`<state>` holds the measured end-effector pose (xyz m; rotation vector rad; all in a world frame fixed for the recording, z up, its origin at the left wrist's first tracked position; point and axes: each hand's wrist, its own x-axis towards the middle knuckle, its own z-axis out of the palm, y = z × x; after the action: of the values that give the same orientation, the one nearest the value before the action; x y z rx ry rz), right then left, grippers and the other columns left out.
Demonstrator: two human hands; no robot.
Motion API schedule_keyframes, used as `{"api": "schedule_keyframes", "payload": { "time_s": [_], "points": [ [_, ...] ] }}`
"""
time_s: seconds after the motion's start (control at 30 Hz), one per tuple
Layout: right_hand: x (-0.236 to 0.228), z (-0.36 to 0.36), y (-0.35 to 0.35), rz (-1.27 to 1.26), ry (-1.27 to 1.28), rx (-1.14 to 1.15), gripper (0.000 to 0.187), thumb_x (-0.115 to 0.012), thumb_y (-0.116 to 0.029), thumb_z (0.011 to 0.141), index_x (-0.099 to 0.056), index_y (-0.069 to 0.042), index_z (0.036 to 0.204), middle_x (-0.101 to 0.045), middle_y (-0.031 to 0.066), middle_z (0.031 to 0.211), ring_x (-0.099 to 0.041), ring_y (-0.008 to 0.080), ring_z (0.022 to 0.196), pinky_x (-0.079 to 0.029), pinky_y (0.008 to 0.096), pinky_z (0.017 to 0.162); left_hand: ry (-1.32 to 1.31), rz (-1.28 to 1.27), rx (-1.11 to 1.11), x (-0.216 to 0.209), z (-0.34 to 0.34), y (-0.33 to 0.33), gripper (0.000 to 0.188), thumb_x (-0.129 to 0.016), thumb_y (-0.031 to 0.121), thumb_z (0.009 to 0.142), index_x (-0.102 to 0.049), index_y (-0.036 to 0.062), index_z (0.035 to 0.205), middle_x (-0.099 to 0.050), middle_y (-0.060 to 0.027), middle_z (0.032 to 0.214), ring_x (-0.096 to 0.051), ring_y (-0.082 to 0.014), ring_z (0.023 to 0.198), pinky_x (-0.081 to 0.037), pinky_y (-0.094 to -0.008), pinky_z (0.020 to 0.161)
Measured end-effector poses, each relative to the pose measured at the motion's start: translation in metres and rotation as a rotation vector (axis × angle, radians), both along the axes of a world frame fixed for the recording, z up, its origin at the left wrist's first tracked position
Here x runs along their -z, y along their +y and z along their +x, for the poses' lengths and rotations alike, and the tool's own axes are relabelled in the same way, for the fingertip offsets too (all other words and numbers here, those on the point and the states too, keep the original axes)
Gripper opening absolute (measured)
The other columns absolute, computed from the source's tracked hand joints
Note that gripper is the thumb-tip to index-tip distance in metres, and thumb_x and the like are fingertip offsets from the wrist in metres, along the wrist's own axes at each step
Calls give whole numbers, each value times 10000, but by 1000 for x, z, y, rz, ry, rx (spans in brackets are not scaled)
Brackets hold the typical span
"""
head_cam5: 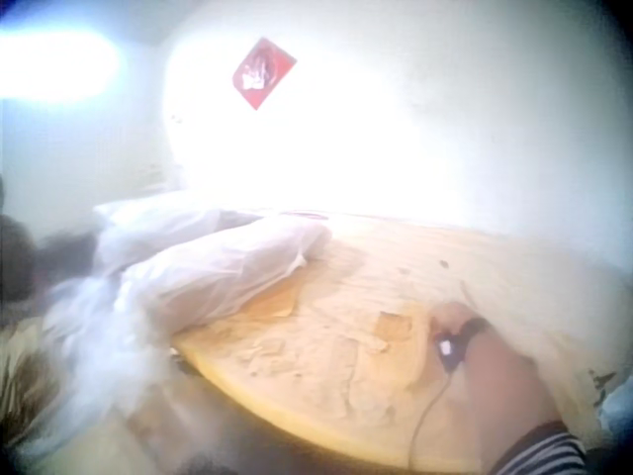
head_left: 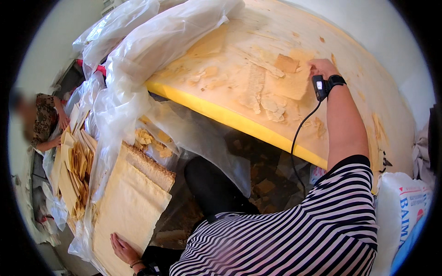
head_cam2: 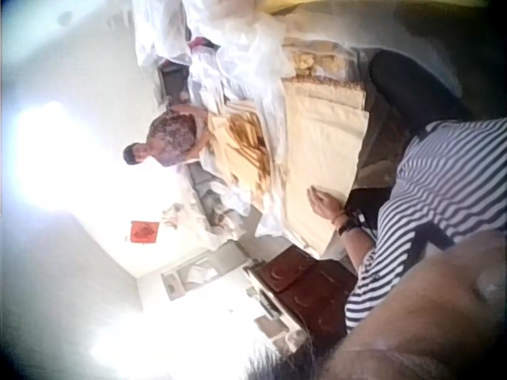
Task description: Peeling and organizing thin yellow paper sheets from a block on a workshop table.
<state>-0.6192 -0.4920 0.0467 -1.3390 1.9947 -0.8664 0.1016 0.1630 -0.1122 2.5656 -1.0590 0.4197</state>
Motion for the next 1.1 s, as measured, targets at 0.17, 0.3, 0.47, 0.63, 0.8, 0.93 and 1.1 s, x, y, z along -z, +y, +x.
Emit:
{"api": "schedule_keyframes", "payload": {
  "time_s": [0.17,0.3,0.47,0.63,0.8,0.93,1.1],
  "points": [
    [-73,82,59,-920,678,341,309,-616,-292,938,-649,-23,1087,-702,210,915,-701,303,821,-545,393,700,9,-21,-13,-2,-1,7,339,-461,125,1013,-594,-45,1275,-563,-239,1361,-522,-384,1275,-418,-441,1076],
    [-100,166,91,-1146,-43,-32,277,-598,-268,969,-644,-18,1079,-714,98,890,-685,199,761,-536,312,679,-12,16,-40,-7,9,25,319,-488,122,1012,-609,-20,1270,-572,-221,1357,-529,-370,1267,-413,-433,1082],
    [-65,309,167,-383,-837,-735,254,-625,-203,962,-618,-22,1140,-669,9,928,-633,78,803,-525,234,682,546,-526,143,-55,-53,-45,333,-555,55,975,-602,-1,1300,-634,-130,1298,-598,-248,1180,-455,-367,1030],
    [25,452,315,95,-1036,-971,264,-616,-202,970,-602,-31,1171,-667,23,1005,-647,94,855,-546,251,722,1258,-644,661,-97,-134,-125,458,-508,169,1026,-449,12,1452,-603,-130,1328,-603,-207,1146,-509,-346,928],
    [74,493,390,493,-971,-1196,290,-615,-239,988,-594,-33,1191,-683,55,1048,-670,135,879,-558,276,751,1281,-798,113,-80,-137,-84,241,-643,108,961,-637,-20,1165,-719,-82,998,-678,-143,832,-551,-274,733],
    [90,489,392,514,-799,-1297,314,-608,-312,993,-611,-42,1154,-702,101,1013,-688,166,860,-567,276,732,885,-694,-148,-63,-69,-26,376,-707,144,900,-598,-43,1207,-720,-111,1007,-698,-177,816,-564,-297,719],
    [124,451,384,1161,-393,-1127,393,-556,-424,998,-638,-45,1064,-708,100,942,-702,191,770,-588,317,642,793,-515,-291,-42,-17,-3,519,-745,179,839,-558,-50,1266,-713,-178,982,-702,-243,859,-559,-340,753]
  ]
}}
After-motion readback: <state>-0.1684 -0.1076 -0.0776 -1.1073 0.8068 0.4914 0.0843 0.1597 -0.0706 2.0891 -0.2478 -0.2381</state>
